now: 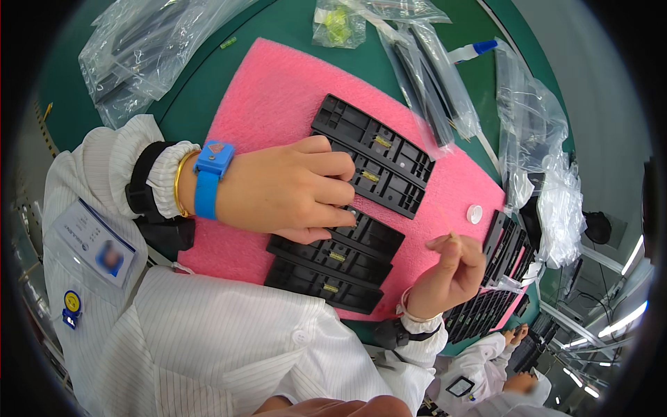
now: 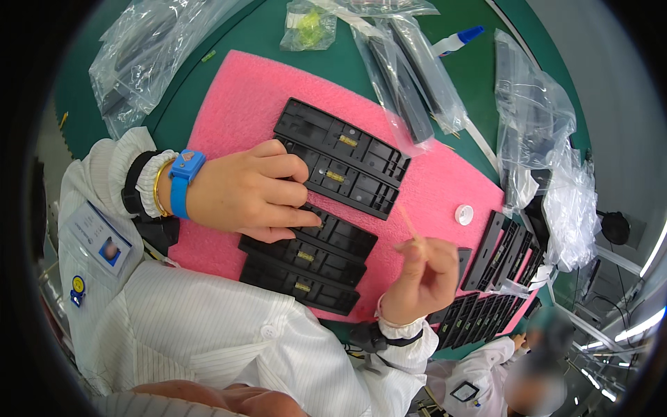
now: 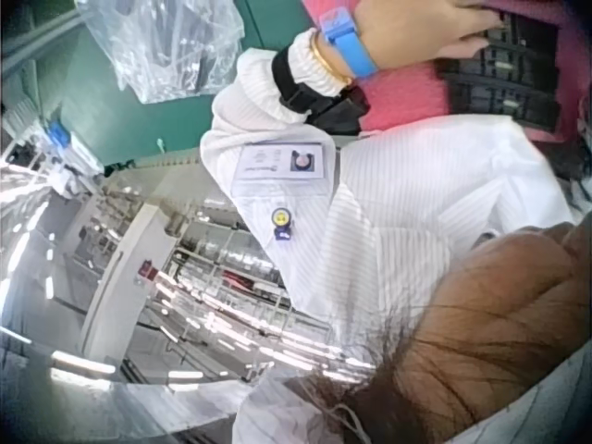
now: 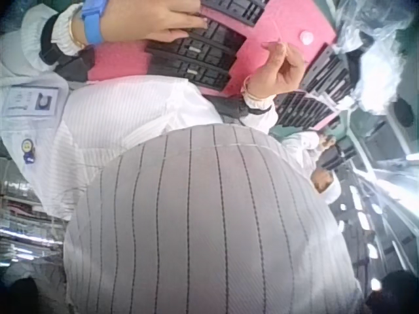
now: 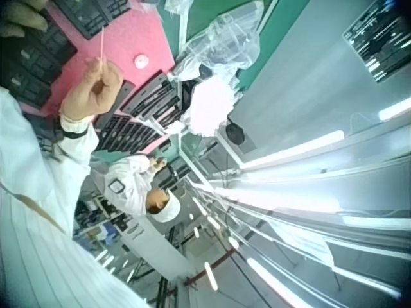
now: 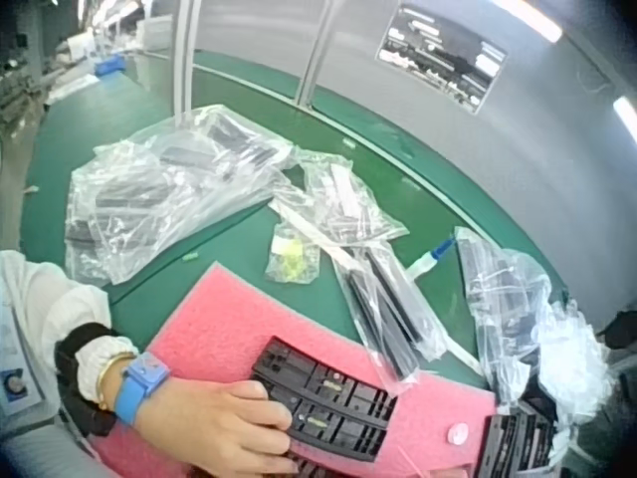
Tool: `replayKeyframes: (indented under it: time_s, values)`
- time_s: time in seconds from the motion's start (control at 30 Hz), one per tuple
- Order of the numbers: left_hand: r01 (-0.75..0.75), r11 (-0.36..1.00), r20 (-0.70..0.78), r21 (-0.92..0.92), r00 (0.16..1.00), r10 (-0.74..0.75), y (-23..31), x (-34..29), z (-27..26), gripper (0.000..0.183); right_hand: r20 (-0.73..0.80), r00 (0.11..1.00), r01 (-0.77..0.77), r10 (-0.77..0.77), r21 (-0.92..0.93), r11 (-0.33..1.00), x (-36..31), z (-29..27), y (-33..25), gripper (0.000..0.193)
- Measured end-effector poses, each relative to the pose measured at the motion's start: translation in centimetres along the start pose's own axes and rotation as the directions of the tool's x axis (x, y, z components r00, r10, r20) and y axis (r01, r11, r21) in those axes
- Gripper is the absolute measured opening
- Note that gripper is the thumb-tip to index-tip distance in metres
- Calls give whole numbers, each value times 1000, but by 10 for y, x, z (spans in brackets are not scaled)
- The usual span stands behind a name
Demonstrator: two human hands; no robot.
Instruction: The person applies glue to small yellow components on black plastic frames using a thin wooden stick. They dip the stick into a small white container of adhesive and dab it onto the components, occasionally rearranging the frames on a pink foam pad.
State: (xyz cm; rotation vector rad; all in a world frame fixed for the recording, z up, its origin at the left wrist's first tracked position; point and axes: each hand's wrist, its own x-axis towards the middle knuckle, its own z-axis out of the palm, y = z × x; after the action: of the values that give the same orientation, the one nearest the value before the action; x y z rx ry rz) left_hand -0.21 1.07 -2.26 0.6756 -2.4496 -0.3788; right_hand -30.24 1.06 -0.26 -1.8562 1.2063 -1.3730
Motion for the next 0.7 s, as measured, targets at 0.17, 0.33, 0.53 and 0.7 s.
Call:
replayKeyframes:
  time_s: [0.17,0.33,0.53,0.7]
  values:
    - [-5,1000,40,-8,999,6,2,0,-3,46,-340,940,-80,27,-142,987,29,-37,29,13]
    - [-18,999,53,38,998,16,3,1,-5,45,-323,944,-164,65,-289,943,31,-63,59,15]
    - [-65,985,69,161,996,55,5,4,-7,47,-335,940,-188,65,-348,918,34,-55,55,18]
    - [-84,973,67,213,995,71,6,4,-5,49,-304,946,-227,113,-368,902,36,-58,55,17]
